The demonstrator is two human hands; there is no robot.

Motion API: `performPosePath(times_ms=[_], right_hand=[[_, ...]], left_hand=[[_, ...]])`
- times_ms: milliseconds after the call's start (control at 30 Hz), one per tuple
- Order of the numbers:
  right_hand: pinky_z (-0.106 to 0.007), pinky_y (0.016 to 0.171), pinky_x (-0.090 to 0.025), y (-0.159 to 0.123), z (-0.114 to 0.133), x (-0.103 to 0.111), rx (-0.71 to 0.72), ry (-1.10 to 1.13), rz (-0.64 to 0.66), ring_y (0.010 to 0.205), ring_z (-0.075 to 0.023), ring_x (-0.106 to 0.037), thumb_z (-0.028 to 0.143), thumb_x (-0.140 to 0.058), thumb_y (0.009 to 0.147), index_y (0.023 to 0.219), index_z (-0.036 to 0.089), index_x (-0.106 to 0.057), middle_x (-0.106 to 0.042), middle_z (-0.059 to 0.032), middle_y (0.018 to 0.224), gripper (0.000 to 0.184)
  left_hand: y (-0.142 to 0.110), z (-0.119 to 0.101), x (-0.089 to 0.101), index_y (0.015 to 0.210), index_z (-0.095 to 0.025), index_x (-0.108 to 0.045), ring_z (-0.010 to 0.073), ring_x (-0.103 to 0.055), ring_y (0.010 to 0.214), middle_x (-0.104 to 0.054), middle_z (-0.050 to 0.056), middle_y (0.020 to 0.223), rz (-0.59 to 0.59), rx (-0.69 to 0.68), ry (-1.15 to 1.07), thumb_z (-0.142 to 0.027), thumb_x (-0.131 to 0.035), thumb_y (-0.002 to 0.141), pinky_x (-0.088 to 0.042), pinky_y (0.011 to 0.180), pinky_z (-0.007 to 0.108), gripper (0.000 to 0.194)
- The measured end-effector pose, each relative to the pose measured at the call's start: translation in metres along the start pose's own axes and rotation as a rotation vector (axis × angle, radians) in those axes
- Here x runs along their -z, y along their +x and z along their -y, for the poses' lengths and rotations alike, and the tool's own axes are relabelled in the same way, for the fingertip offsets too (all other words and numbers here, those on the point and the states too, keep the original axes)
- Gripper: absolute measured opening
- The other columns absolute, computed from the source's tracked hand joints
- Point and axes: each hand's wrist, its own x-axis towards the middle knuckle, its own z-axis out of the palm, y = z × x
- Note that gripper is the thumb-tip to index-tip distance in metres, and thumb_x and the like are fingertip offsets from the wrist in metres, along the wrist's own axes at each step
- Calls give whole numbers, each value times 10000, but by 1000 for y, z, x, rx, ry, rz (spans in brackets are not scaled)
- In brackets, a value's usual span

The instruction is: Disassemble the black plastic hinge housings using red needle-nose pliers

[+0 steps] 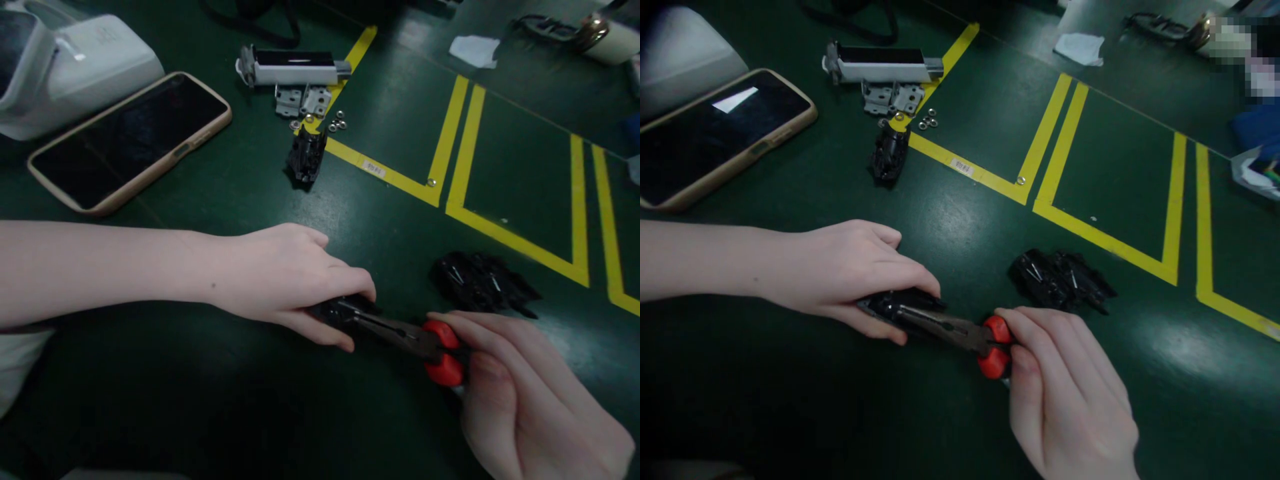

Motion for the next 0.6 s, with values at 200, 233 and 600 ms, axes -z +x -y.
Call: performPosePath(times_ms=[200,233,600], right_hand=[[-360,814,-497,-3,2,-1,-6,12,-6,911,-207,-636,38,-451,920,1066,121,-625,-654,-118,1022,242],[-361,813,-499,-4,3,-1,-12,11,-8,912,-207,-637,42,-450,923,1066,125,-626,-657,-115,1024,241],[-360,829,-509,-3,10,2,-43,5,11,960,-202,-640,80,-435,948,1095,171,-607,-658,-85,1054,243]], left_hand=[[0,0,1,1161,-177,-608,112,-591,625,-730,-49,935,10,10,-19,-467,-650,910,-348,665,278,386],[0,0,1,1161,-180,-609,113,-592,628,-730,-49,932,15,12,-21,-469,-650,909,-346,665,278,386],[1,0,3,1135,-194,-622,92,-606,636,-728,-80,881,28,31,-109,-464,-686,884,-330,680,280,375]])
